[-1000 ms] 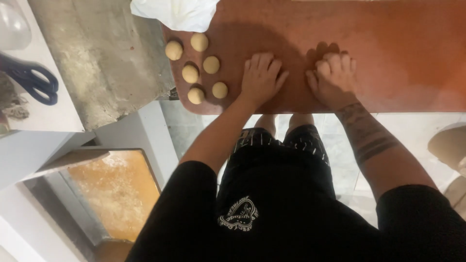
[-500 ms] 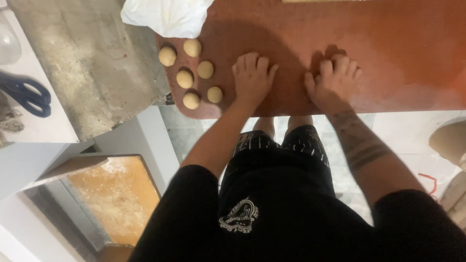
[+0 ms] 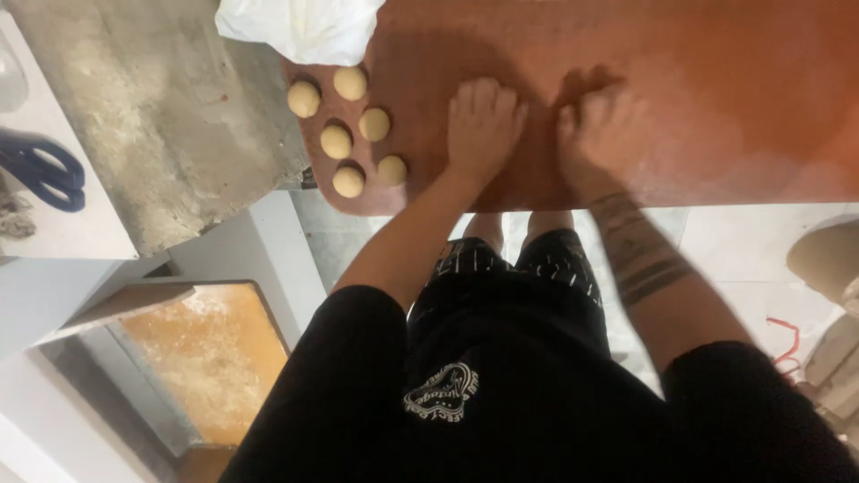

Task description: Rolling small pieces of dough into balls and shaping dough strips on a work surface

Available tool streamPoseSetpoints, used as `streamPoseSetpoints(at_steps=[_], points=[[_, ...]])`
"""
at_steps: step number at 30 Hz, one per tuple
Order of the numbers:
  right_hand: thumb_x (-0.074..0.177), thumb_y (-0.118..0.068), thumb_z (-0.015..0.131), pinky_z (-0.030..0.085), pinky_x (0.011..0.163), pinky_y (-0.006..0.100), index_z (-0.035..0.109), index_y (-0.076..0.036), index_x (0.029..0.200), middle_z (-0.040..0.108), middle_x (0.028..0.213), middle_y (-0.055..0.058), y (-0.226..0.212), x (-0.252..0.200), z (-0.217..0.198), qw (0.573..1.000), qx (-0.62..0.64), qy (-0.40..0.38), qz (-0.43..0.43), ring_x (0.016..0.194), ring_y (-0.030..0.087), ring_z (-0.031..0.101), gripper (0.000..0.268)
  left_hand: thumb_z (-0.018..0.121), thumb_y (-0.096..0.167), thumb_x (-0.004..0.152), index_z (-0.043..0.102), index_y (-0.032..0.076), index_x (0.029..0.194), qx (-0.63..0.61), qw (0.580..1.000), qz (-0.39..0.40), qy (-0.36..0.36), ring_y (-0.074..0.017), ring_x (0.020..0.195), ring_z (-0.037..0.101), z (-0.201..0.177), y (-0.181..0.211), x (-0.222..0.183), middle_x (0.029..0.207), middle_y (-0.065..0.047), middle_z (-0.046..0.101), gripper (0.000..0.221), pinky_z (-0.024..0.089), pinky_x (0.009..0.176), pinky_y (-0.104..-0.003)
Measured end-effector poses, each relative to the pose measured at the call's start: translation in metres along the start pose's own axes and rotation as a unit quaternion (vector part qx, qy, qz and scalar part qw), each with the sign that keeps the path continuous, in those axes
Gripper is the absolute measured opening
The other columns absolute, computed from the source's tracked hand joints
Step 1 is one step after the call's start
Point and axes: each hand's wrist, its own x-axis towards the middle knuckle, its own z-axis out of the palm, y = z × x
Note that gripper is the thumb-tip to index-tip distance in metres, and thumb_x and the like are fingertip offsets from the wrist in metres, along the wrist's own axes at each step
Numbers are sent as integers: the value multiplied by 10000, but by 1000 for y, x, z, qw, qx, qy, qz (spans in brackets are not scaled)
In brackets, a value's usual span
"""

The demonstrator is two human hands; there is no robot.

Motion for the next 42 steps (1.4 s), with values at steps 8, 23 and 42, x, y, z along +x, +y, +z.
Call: streamPoseSetpoints(at_steps=[8, 23, 42], points=[[913, -486, 730, 521, 786, 429, 698, -180, 1067, 595, 1089, 92, 23, -19, -40, 992, 20, -99, -79, 932, 321, 634, 343, 579, 248, 845, 497, 146, 898, -37, 992, 115, -44, -338, 825, 529, -29, -36, -14, 923, -90, 446, 142, 414, 650, -430], [1013, -519, 703, 458, 816, 528, 650, -95, 1105, 551, 1089, 183, 9, -15, -20, 997, -11, -77, -1, 977, 422, 560, 436, 676, 361, 801, 554, 148, 906, -33, 998, 18, -57, -360, 927, 551, 6, -20, -1, 973, -96, 489, 267, 447, 711, -463], [922, -315, 570, 501, 758, 400, 681, -102, 896, 573, 982, 115, 14, -87, -45, 963, 132, -205, -117, 840, 342, 584, 241, 674, 320, 825, 504, 160, 848, -96, 988, 110, -51, -312, 837, 543, -39, -21, -44, 939, -67, 481, 234, 434, 637, -422]])
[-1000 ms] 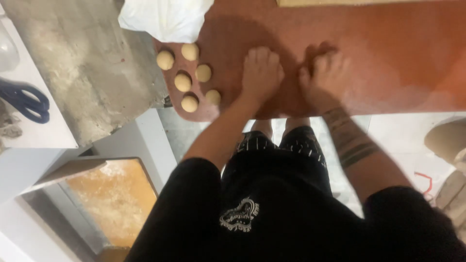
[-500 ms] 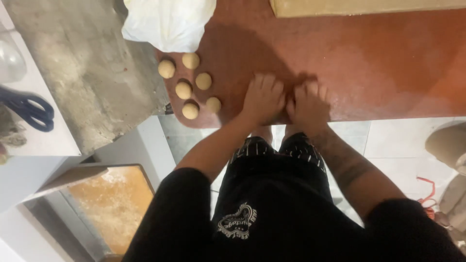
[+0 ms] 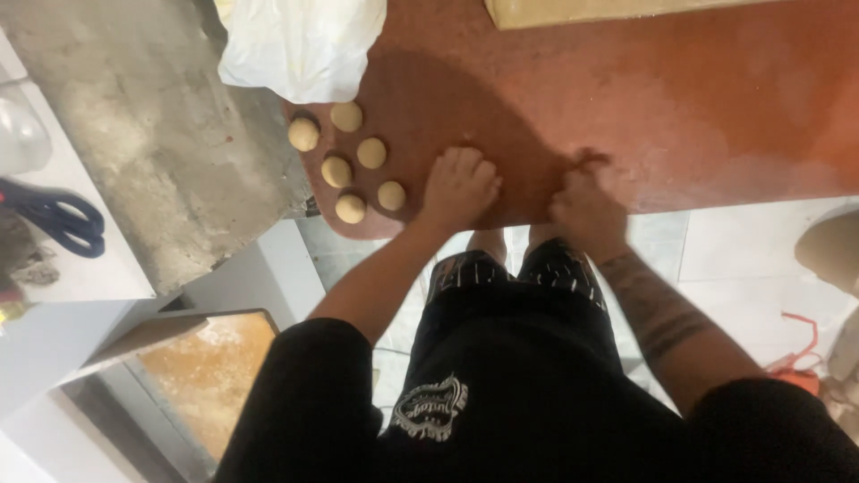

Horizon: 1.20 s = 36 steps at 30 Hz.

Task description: Rolling small pieces of dough into balls and shaping dough strips on a work surface

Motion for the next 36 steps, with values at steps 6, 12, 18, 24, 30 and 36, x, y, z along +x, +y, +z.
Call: streamPoseSetpoints(at_steps=[6, 12, 18, 24, 30, 36], points=[[980, -293, 631, 323, 1006, 701, 633, 36, 1236, 482, 1327, 366, 5, 99, -26, 965, 74, 79, 241, 1172, 605, 422, 417, 596, 416, 936, 577, 155, 912, 42, 974, -223, 2, -368, 867, 504, 17, -9, 79, 950, -122, 539, 263, 417, 752, -527], [971, -443, 601, 534, 893, 570, 589, -132, 1335, 663, 1202, 147, -2, 19, -11, 948, 165, -141, 231, 1077, 411, 664, 479, 633, 362, 884, 508, 164, 808, -21, 999, 32, -30, -313, 806, 542, 5, 8, -3, 887, -68, 465, 247, 423, 623, -432], [949, -509, 749, 440, 724, 466, 674, -165, 985, 561, 1042, 82, 27, 92, -31, 974, -74, 142, 158, 881, 358, 566, 354, 664, 450, 900, 550, 152, 876, 14, 996, -86, 25, -307, 873, 524, 33, -20, 67, 937, -57, 455, 319, 448, 684, -425], [962, -586, 633, 584, 727, 478, 672, -246, 1200, 677, 1168, 58, -4, 13, -3, 981, 45, -73, 174, 900, 322, 711, 417, 615, 246, 851, 498, 131, 767, -82, 989, 124, 0, -334, 784, 514, 7, -2, -2, 840, -96, 462, 185, 462, 698, -448], [799, -377, 899, 440, 664, 486, 701, -112, 1056, 584, 1135, 181, 11, 98, 3, 972, -41, 200, 120, 876, 412, 580, 419, 599, 459, 935, 525, 144, 846, 26, 995, -85, 45, -293, 841, 532, 34, -12, 56, 902, -49, 459, 336, 431, 684, -421], [908, -575, 664, 492, 697, 322, 708, -309, 1001, 668, 1133, -11, 6, 13, 4, 992, -91, 66, 64, 914, 221, 646, 285, 720, 192, 848, 559, 152, 654, 24, 989, 144, -21, -321, 715, 508, 2, -9, -1, 754, -76, 469, 255, 448, 597, -473]])
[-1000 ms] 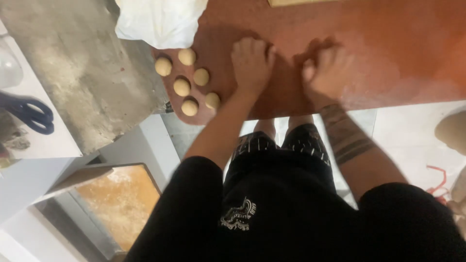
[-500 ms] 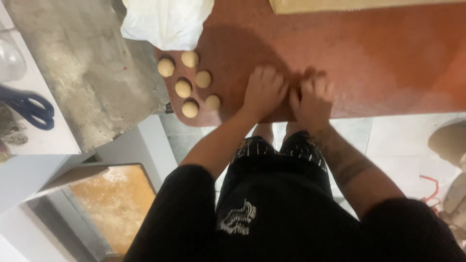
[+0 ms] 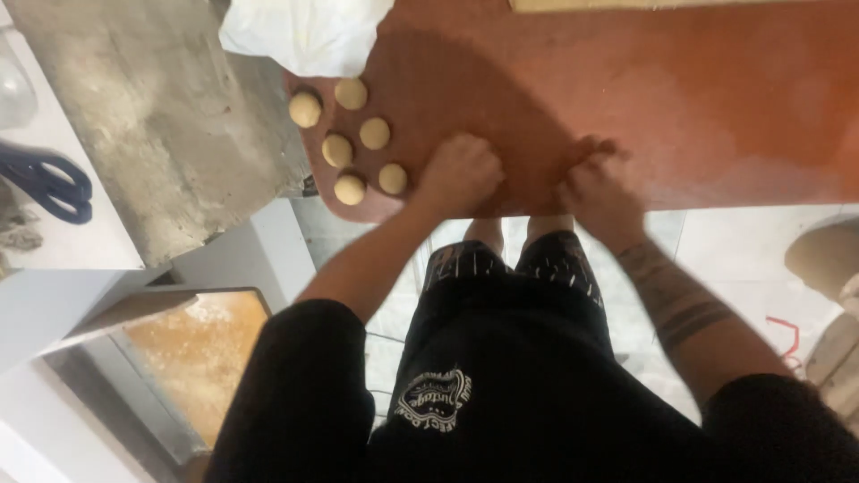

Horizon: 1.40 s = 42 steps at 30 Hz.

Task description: Rolling small pieces of dough into balls and shaping dough strips on a work surface

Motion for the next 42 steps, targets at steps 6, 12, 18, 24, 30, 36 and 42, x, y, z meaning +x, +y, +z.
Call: streamPoseSetpoints(at_steps=[6, 12, 18, 24, 30, 36, 42], points=[[1014, -468, 743, 445, 704, 515, 699, -6, 1060, 573, 1126, 265, -19, 104, -59, 993, 38, 12, 113, 930, 400, 502, 467, 592, 435, 936, 585, 125, 794, -45, 957, -282, -46, -379, 835, 510, 7, -24, 73, 877, -131, 569, 341, 412, 724, -548], [977, -565, 660, 413, 916, 479, 681, -196, 1062, 629, 1120, 76, -1, 19, -28, 994, 20, -88, 62, 1025, 329, 568, 379, 776, 376, 809, 532, 175, 881, -52, 990, -130, -35, -300, 875, 517, 4, -15, 0, 987, -44, 477, 324, 429, 668, -427], [937, -353, 788, 439, 753, 465, 608, -72, 1020, 539, 1136, 237, -23, 83, -7, 984, 94, 136, 62, 886, 410, 532, 343, 678, 413, 887, 581, 183, 896, -43, 964, -260, 15, -314, 922, 545, 27, -8, 61, 951, -32, 477, 250, 448, 714, -425], [1098, -344, 564, 516, 937, 502, 610, 95, 1155, 672, 1046, 333, 23, 22, -29, 935, 242, -252, 60, 977, 458, 689, 445, 802, 362, 808, 608, 158, 826, -78, 985, -149, -43, -293, 915, 558, -15, -22, 1, 954, -36, 530, 282, 469, 737, -428], [928, -526, 794, 486, 899, 527, 698, -74, 1115, 595, 1181, 214, -42, 92, -3, 988, 4, 96, 119, 1061, 441, 606, 498, 696, 383, 874, 567, 139, 781, 23, 963, -266, 35, -380, 857, 569, 56, 0, 53, 871, -90, 512, 292, 459, 653, -477], [934, -314, 635, 508, 969, 395, 706, -207, 989, 693, 988, 84, 41, 2, 20, 954, -93, -158, -236, 1063, 280, 653, 140, 703, 363, 878, 500, 191, 800, 9, 986, -166, 11, -292, 870, 570, 14, -20, -9, 921, -28, 490, 277, 447, 694, -405], [946, -417, 735, 531, 825, 432, 670, -151, 1275, 540, 1209, 134, -50, 93, -36, 992, 9, 100, 82, 1032, 344, 591, 427, 634, 371, 927, 572, 116, 790, -76, 947, -312, 6, -334, 840, 559, 16, 15, 61, 860, -57, 492, 296, 468, 643, -445]])
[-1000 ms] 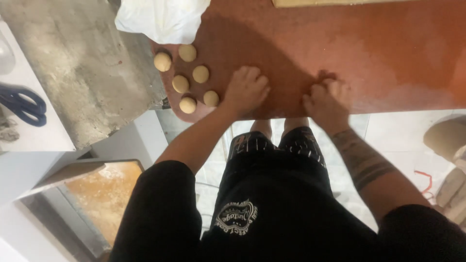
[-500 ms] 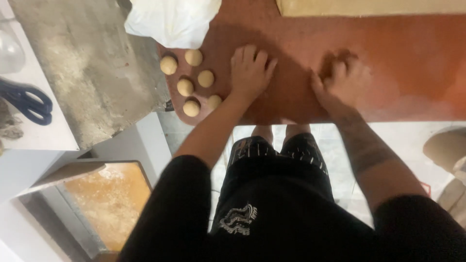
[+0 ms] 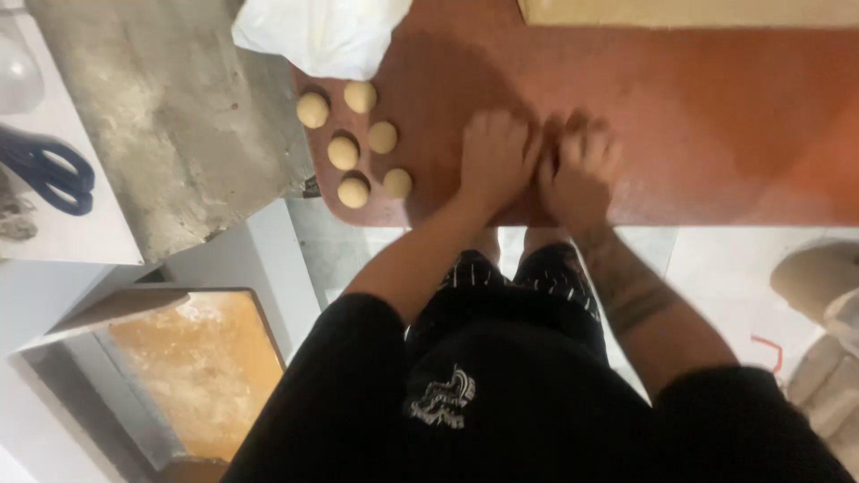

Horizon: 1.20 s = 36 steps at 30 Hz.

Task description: Rolling small pieces of dough into balls and shaping dough strips on a work surface

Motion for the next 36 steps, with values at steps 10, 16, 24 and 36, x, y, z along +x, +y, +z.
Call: streamPoseSetpoints(at_steps=[10, 16, 24, 36], points=[[899, -414, 849, 455, 858, 471, 707, -110, 1092, 532, 1222, 113, 41, -6, 15, 989, 34, -79, 118, 1058, 364, 540, 387, 616, 486, 929, 552, 153, 929, 79, 991, 13, 108, -343, 977, 554, -6, -40, 22, 1053, -89, 479, 339, 487, 753, -461], [850, -460, 752, 555, 722, 479, 703, -158, 1062, 632, 1247, 88, 57, -50, -24, 979, 99, -177, 13, 931, 342, 682, 373, 693, 369, 888, 603, 133, 896, 4, 996, 89, -12, -344, 963, 577, -5, -33, -58, 1007, -88, 530, 253, 475, 744, -462], [867, -499, 745, 492, 760, 513, 702, -172, 1292, 613, 1304, 151, -9, -9, -33, 981, -7, -173, 81, 1075, 378, 582, 538, 711, 305, 911, 596, 107, 785, 39, 996, 64, 53, -358, 832, 565, 5, -12, -14, 874, -94, 497, 261, 471, 633, -451], [878, -534, 723, 499, 808, 474, 641, -186, 922, 602, 1061, 55, 23, -82, 31, 994, 62, -43, -81, 958, 347, 631, 360, 790, 292, 803, 569, 118, 812, -33, 986, 163, -31, -346, 896, 566, -35, -23, -31, 951, -80, 510, 281, 471, 696, -444]])
